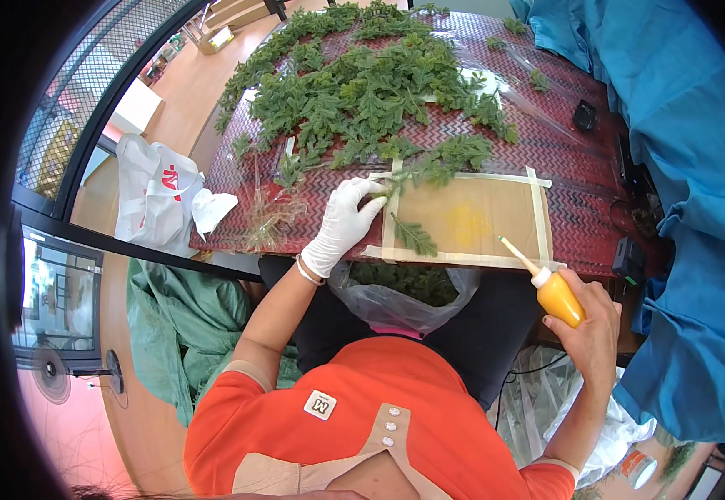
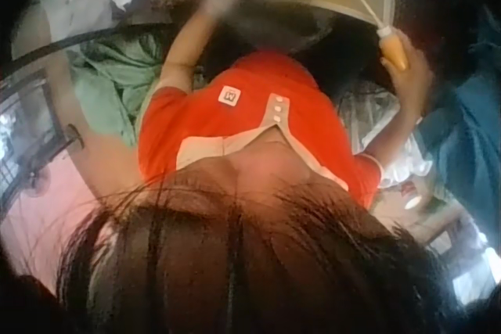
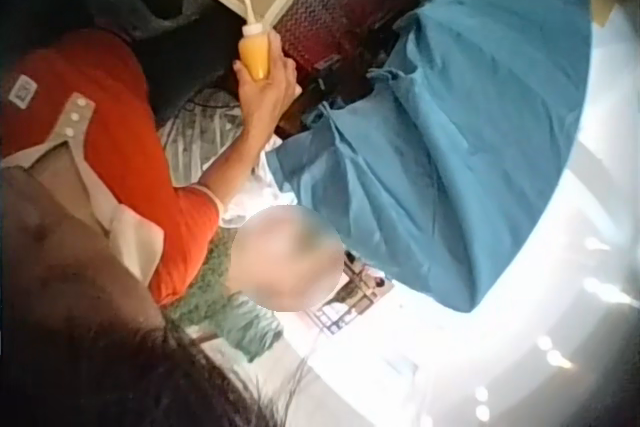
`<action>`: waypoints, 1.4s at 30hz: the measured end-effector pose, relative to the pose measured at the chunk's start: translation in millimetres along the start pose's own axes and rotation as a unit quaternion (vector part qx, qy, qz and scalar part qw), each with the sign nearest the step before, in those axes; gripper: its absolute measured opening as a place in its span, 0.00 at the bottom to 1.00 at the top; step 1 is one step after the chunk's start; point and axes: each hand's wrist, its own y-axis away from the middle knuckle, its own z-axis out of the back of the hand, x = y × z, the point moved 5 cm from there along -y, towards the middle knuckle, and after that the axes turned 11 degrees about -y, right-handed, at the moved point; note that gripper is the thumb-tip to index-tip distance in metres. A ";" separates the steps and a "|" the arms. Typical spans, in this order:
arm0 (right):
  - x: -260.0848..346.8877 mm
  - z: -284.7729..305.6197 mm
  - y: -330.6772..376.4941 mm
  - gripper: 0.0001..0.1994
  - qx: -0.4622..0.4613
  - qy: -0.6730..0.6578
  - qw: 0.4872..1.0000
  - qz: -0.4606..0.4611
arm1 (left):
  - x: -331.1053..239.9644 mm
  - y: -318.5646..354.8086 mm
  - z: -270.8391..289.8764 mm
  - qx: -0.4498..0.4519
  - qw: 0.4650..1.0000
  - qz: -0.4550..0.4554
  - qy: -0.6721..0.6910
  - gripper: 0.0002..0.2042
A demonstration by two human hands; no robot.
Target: Apply glue and attach green leaf sprigs to a rectangular frame.
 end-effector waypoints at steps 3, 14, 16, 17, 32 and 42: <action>-0.3 -0.8 -0.3 0.37 -0.002 0.000 1.000 -0.002 | -16.9 -0.5 12.1 0.039 0.997 -0.038 0.047 0.12; 0.7 -10.2 -4.0 0.37 0.012 -0.027 1.000 0.006 | -26.9 17.4 10.0 0.221 0.885 0.156 0.378 0.14; 3.9 -10.7 -4.1 0.37 0.017 -0.029 0.999 0.008 | -19.6 3.5 4.3 0.163 0.949 0.031 0.270 0.16; 5.6 -10.9 -4.0 0.37 0.020 -0.030 0.999 0.008 | -18.2 -0.8 2.5 0.132 0.968 -0.031 0.212 0.17; -6.0 -13.0 -3.5 0.38 0.010 -0.054 0.998 -0.014 | -92.7 -16.9 3.8 0.080 0.995 -0.047 0.037 0.08; -10.9 -10.0 2.5 0.37 0.012 -0.066 0.997 -0.047 | -61.9 -10.4 -4.6 0.056 0.981 -0.158 -0.101 0.12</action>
